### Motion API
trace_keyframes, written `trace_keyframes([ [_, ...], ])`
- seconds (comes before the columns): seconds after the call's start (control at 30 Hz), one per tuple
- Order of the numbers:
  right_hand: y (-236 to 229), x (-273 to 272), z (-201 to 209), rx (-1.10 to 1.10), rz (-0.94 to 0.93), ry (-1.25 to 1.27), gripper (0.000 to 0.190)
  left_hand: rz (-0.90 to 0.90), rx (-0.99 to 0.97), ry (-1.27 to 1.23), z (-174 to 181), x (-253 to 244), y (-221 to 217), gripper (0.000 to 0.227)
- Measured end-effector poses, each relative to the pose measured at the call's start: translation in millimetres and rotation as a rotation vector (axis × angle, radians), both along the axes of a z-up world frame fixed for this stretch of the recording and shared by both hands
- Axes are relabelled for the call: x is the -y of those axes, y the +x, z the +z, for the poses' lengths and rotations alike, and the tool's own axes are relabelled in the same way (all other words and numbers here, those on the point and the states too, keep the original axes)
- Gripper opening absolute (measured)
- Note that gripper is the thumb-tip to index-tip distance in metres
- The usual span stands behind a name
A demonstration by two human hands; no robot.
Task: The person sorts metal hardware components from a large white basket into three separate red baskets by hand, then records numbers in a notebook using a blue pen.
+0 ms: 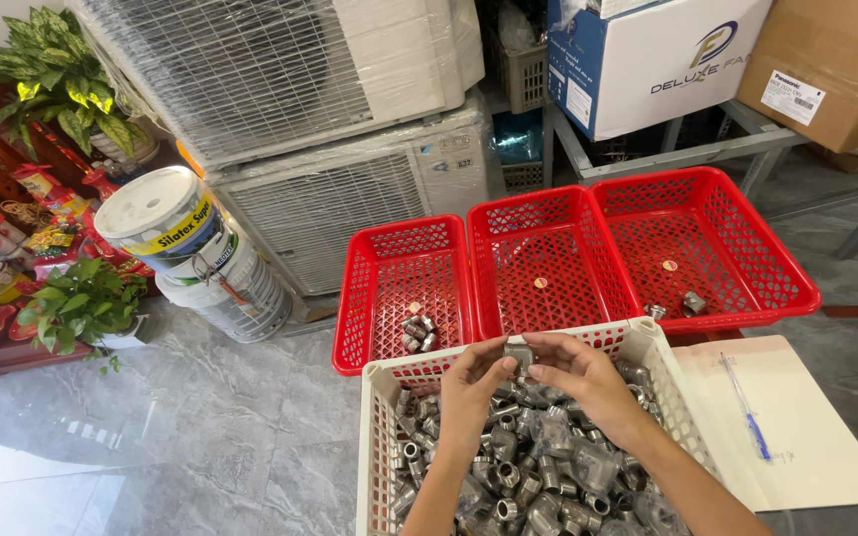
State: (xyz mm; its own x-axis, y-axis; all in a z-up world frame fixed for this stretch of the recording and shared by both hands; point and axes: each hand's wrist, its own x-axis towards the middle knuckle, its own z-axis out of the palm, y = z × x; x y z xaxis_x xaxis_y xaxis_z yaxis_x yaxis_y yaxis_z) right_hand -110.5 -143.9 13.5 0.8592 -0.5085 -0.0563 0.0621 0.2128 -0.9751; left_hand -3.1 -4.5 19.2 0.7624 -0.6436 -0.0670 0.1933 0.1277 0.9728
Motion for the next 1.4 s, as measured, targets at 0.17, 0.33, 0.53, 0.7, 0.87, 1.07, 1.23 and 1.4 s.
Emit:
trace_keyframes([
  [0.17,0,0,3,0.08,-0.047,0.295,0.044,-0.06,-0.03,-0.022,2,-2,1,0.046],
  [0.33,-5,-2,17,0.049,0.005,0.434,0.044,-0.098,0.166,-0.068,-2,-2,2,0.037],
  [0.53,-2,2,4,0.059,-0.012,0.445,0.041,-0.089,0.075,-0.083,-4,0,1,0.039],
  [0.7,-2,-3,8,0.032,-0.014,0.471,0.035,-0.119,0.062,-0.051,-6,0,2,0.039],
  [0.87,-5,-10,24,-0.062,-0.021,0.512,0.037,-0.11,0.006,-0.004,-6,1,2,0.032],
  [1.07,-3,-7,9,-0.013,0.022,0.538,0.043,-0.083,-0.034,0.027,3,-1,-2,0.035],
  [1.23,-3,-7,9,0.004,-0.005,0.544,0.026,-0.065,-0.009,0.034,0,-1,-1,0.032],
  [1.4,-4,-7,8,0.021,-0.006,0.549,0.027,-0.064,0.0,0.033,1,0,-2,0.035],
])
